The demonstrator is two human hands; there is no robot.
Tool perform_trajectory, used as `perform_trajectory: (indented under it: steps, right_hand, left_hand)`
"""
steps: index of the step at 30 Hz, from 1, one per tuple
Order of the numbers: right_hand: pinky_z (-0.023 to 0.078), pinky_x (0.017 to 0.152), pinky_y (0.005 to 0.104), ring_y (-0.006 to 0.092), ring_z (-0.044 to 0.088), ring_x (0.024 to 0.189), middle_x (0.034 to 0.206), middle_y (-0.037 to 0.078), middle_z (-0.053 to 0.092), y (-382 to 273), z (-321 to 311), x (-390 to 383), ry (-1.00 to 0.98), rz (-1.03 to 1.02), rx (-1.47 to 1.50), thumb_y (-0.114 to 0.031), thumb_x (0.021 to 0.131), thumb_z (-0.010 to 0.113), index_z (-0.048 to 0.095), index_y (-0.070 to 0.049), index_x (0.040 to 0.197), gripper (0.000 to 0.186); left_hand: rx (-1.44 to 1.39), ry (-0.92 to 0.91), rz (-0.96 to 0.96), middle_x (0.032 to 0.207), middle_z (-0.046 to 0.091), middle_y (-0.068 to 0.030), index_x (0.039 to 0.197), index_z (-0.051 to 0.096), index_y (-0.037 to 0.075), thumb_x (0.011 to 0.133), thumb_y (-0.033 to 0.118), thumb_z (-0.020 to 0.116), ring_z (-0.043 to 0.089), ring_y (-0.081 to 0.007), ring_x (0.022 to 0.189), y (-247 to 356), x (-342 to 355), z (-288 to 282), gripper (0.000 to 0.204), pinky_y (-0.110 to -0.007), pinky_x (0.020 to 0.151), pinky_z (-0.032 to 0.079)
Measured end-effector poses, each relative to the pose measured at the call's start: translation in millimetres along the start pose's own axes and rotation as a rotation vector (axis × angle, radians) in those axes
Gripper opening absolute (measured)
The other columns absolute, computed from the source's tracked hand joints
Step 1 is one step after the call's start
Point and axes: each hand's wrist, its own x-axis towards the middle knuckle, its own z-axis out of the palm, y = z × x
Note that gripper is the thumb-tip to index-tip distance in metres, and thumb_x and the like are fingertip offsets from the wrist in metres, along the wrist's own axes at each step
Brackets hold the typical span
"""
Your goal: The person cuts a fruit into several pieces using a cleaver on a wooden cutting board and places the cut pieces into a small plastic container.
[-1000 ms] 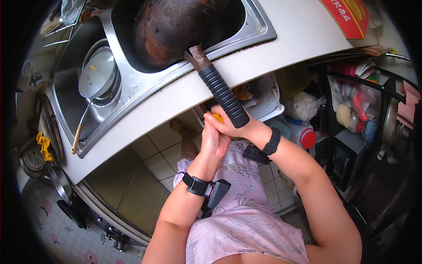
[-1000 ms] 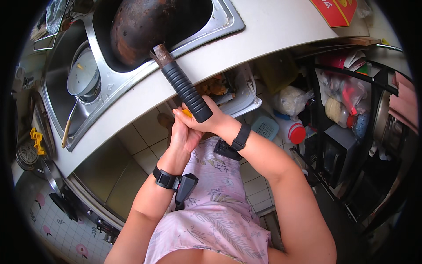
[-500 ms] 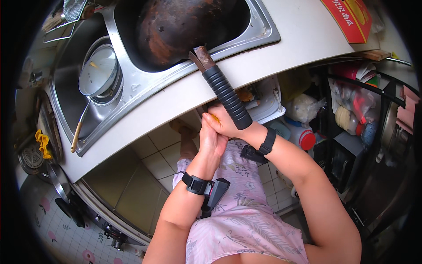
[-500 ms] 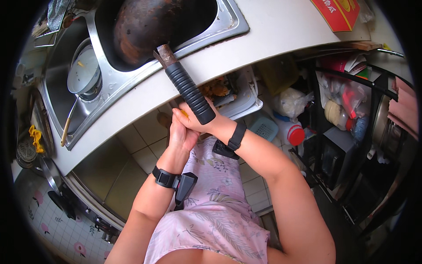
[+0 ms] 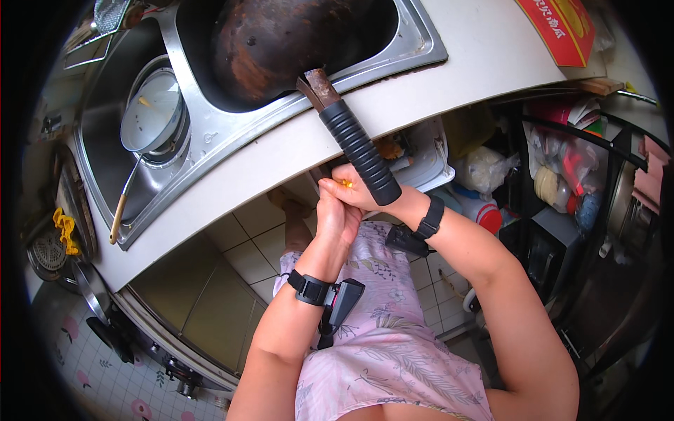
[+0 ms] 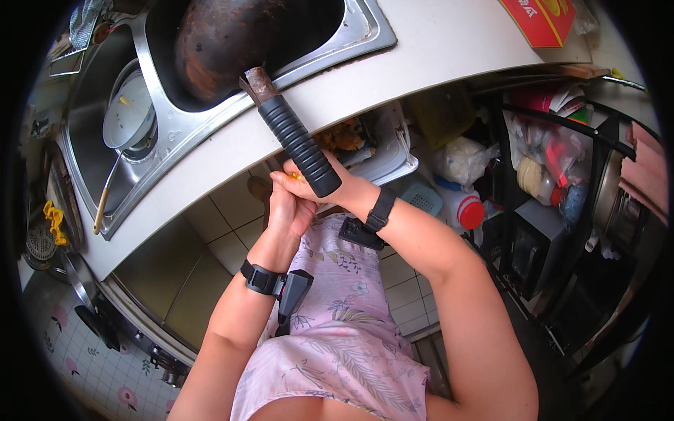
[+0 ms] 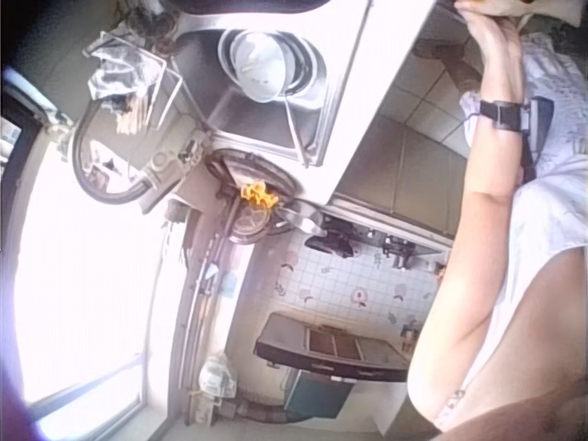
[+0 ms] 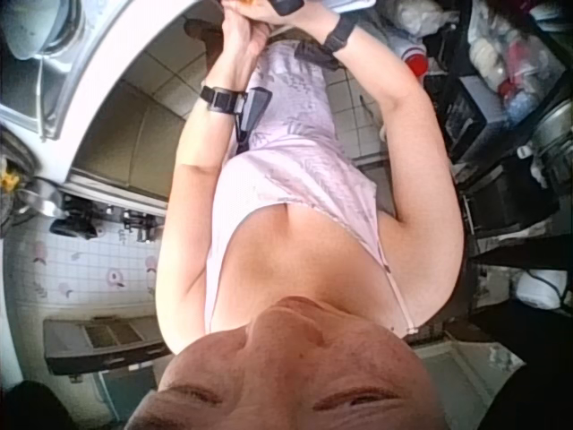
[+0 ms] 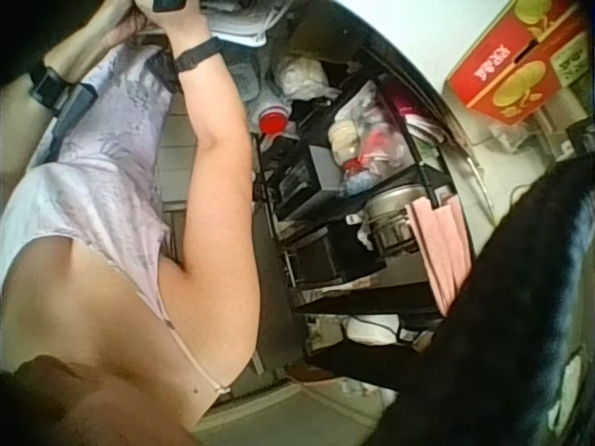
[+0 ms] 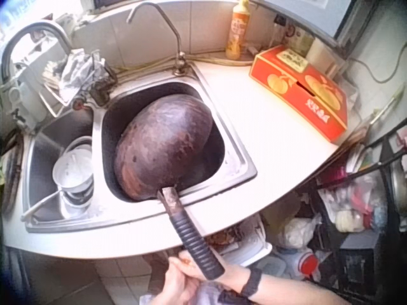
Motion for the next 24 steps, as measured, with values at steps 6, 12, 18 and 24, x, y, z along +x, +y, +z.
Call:
perform_trajectory:
  steps: [6,12,18,24]
  right_hand:
    - [0.038,0.046,0.0231,0.0068,0.041,0.049,0.053,-0.002,0.046,2,4,2,-0.045,0.177,0.408,-0.021,0.085,0.061,0.054,-0.005,0.061,0.030]
    - [0.045,0.054,0.0224,0.0074,0.055,0.061,0.071,0.000,0.059,22,-28,1,-0.088,0.411,1.120,-0.014,0.085,0.055,0.061,-0.001,0.086,0.014]
    - [0.048,0.059,0.0304,0.0200,0.059,0.063,0.071,0.007,0.059,3,-38,-3,0.191,0.113,0.079,-0.008,0.081,0.056,0.059,-0.001,0.084,0.008]
    - [0.047,0.069,0.0338,0.0248,0.060,0.075,0.081,0.012,0.061,-4,-32,-11,0.220,-0.184,-0.223,-0.006,0.080,0.057,0.058,-0.001,0.091,0.012]
  left_hand:
    - [0.061,-0.044,-0.019,0.109,0.056,-0.0123,0.113,0.046,0.004,0.096,0.044,0.027,0.058,-0.0247,0.097,6,-3,4,0.048,-0.039,0.081,0.049]
    - [0.180,-0.047,0.030,0.101,0.059,-0.0117,0.107,0.050,0.002,0.094,0.037,0.030,0.058,-0.0238,0.090,9,-7,-8,0.042,-0.039,0.076,0.047]
    - [0.238,-0.230,0.083,0.103,0.060,-0.0176,0.114,0.051,-0.001,0.088,0.038,0.034,0.058,-0.0258,0.092,32,-15,-26,0.050,-0.035,0.084,0.044]
    - [0.165,-0.424,0.033,0.108,0.058,-0.0178,0.115,0.051,0.001,0.086,0.040,0.037,0.055,-0.0248,0.100,49,-21,-41,0.051,-0.034,0.086,0.044]
